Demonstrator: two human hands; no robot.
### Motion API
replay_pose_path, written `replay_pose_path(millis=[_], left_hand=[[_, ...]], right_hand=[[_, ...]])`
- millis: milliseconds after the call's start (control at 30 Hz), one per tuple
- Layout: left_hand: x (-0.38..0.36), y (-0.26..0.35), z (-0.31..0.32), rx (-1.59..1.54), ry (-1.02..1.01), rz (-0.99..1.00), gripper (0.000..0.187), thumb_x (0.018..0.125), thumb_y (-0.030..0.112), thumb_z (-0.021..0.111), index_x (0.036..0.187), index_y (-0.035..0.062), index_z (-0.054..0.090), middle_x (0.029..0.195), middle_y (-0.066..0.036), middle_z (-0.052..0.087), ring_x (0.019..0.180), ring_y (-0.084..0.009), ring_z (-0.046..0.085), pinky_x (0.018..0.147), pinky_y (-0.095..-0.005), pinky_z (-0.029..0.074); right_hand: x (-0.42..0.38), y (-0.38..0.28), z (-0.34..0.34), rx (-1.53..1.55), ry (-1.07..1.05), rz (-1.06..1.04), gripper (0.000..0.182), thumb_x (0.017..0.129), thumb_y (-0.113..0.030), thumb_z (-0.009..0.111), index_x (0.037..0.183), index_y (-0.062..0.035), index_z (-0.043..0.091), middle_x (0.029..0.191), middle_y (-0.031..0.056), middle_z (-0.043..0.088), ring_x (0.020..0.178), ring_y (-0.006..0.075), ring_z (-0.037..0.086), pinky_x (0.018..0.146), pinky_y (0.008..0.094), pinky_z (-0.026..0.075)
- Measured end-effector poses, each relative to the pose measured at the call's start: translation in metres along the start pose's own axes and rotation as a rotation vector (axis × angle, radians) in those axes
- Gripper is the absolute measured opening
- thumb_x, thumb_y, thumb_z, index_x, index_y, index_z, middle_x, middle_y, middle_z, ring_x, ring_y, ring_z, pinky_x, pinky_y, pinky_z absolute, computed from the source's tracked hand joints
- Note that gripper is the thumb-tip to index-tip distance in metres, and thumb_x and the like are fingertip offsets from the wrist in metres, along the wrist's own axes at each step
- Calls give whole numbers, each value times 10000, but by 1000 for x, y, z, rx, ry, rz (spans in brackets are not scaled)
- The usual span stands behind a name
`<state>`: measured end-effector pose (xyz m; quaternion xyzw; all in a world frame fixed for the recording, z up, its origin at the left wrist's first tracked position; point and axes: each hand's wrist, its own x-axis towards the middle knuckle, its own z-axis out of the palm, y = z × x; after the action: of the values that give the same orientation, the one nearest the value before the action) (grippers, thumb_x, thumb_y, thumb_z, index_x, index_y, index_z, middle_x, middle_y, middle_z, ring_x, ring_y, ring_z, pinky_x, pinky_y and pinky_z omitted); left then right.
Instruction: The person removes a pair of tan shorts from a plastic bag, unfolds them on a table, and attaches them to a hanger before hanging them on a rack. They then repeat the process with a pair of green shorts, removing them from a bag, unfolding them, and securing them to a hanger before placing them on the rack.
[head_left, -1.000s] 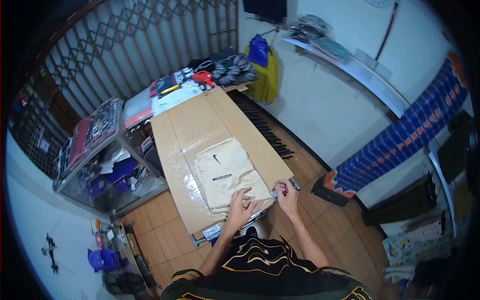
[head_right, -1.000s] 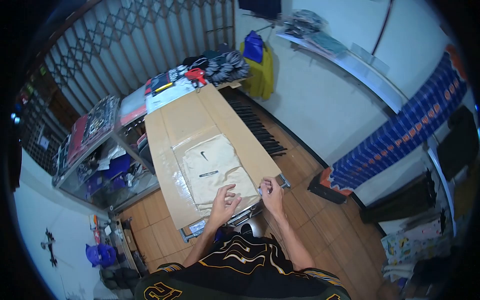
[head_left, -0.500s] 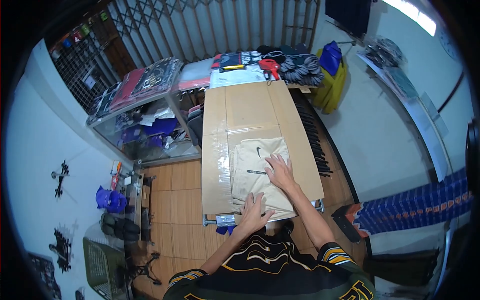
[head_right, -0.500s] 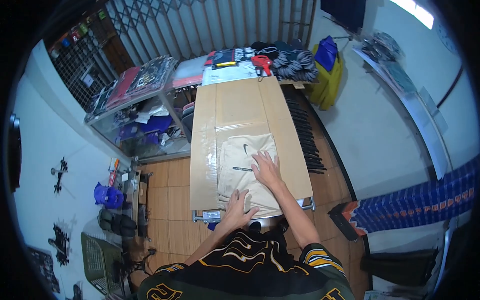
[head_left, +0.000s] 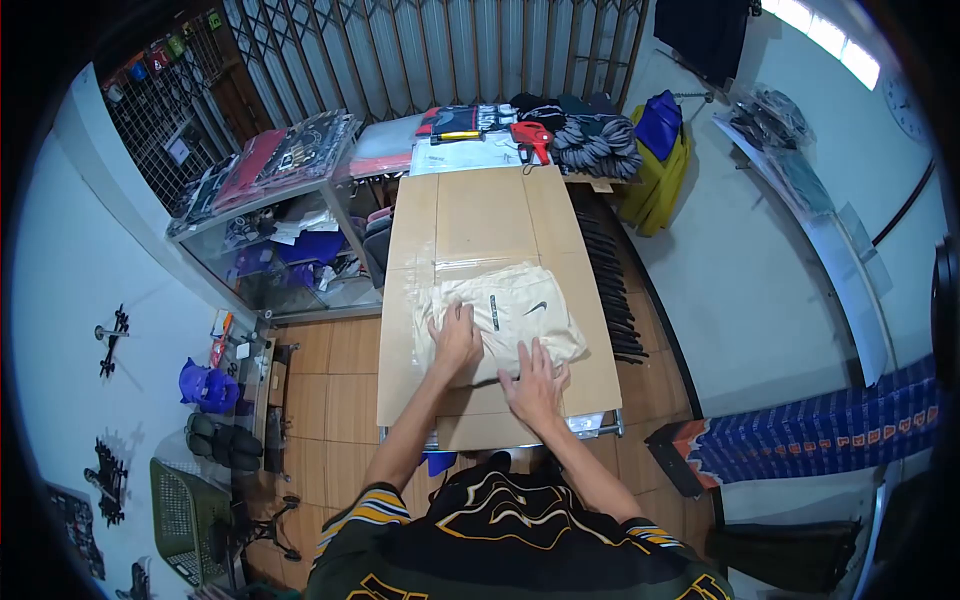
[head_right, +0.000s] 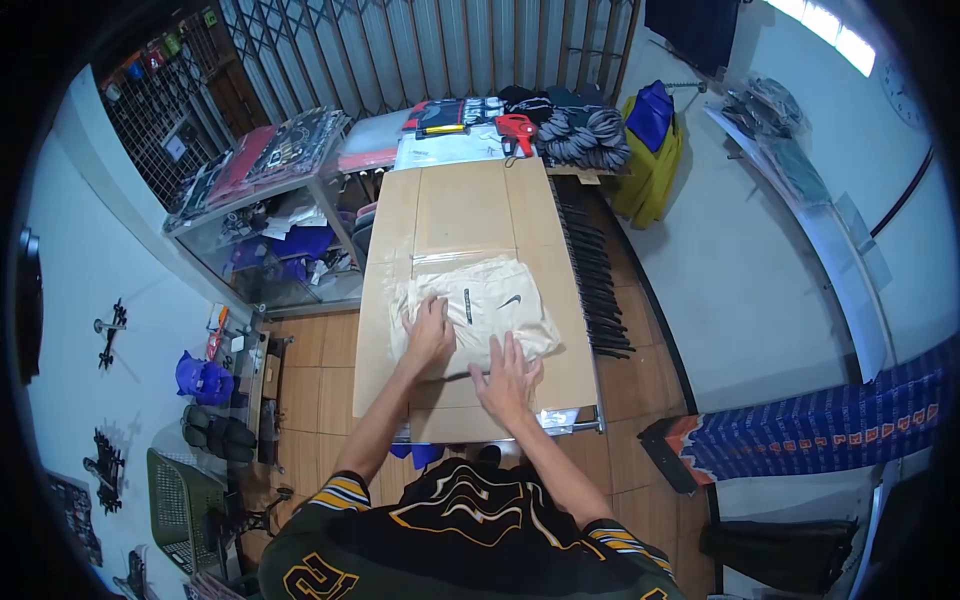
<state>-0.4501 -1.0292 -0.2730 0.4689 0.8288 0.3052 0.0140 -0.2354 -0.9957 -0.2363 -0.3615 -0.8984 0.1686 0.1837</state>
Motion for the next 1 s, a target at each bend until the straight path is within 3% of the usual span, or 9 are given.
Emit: replay_pose_path(millis=[67, 200, 300, 400, 500, 633, 733, 833, 1000], left_hand=[[18, -5, 8, -13, 44, 52, 478, 822, 99, 593, 1295, 49, 554, 1393, -191, 498, 1345, -347, 464, 1092, -713, 220], [44, -3, 0, -108, -6, 50, 446, 797, 90, 600, 1242, 60, 592, 1298, -154, 557, 1272, -345, 511, 1080, -625, 300], [57, -5, -3, -171, -63, -38, 483, 773, 91, 632, 1253, 55, 593, 1296, -188, 555, 1253, -380, 511, 1080, -583, 335], [71, -11, 2, -56, 286, -2, 517, 773, 127, 695, 1268, 26, 587, 1296, -234, 549, 1235, -428, 505, 1077, -545, 371], [90, -19, 3, -150, 192, -305, 557, 787, 187, 749, 1282, -5, 581, 1353, -277, 508, 1260, -469, 471, 1091, -548, 371], [109, -30, -1, -74, 69, -389, 488, 792, 215, 767, 1203, -16, 642, 1200, -259, 671, 1122, -422, 635, 980, -510, 485], [113, -21, -17, -185, 34, -329, 375, 788, 205, 757, 1087, -11, 686, 1040, -223, 736, 994, -398, 701, 906, -472, 529], [99, 2, -35, -328, 59, -261, 240, 811, 124, 705, 1008, -12, 697, 1007, -209, 745, 962, -366, 718, 888, -435, 535], [47, 18, -49, -697, -15, 40, 181, 832, -5, 619, 1012, -15, 619, 964, -124, 682, 993, -184, 641, 901, -337, 493]], right_hand=[[-5, -2, 2, 0, -23, -20, 684, 948, -463, 614, 1521, -133, 439, 1583, 264, 338, 1476, 374, 309, 1092, 764, 132], [-7, -4, 8, -51, -12, -40, 663, 954, -447, 608, 1534, -174, 437, 1600, 260, 307, 1488, 413, 277, 1101, 789, 64], [-5, -6, 12, -69, -7, -33, 655, 957, -445, 602, 1536, -188, 438, 1609, 256, 293, 1495, 445, 250, 1098, 804, 24], [-1, -6, 12, -69, -8, -37, 651, 955, -453, 600, 1529, -187, 448, 1611, 254, 292, 1497, 458, 238, 1090, 812, 12], [0, -8, 12, -75, -9, -38, 649, 953, -458, 599, 1525, -187, 454, 1614, 253, 290, 1499, 447, 238, 1088, 814, 9], [3, -9, 14, -87, -8, -31, 652, 950, -457, 600, 1526, -189, 452, 1613, 255, 290, 1503, 437, 237, 1088, 815, 11], [7, -9, 14, -90, -9, -17, 660, 944, -458, 604, 1529, -192, 448, 1614, 256, 289, 1503, 435, 236, 1089, 815, 18], [14, -9, 19, -87, 16, -16, 668, 938, -456, 609, 1530, -193, 445, 1612, 257, 293, 1505, 431, 238, 1093, 812, 26], [16, -2, 18, 132, 95, 15, 686, 939, -456, 613, 1496, -88, 455, 1543, 261, 401, 1448, 450, 337, 1161, 719, 64]])
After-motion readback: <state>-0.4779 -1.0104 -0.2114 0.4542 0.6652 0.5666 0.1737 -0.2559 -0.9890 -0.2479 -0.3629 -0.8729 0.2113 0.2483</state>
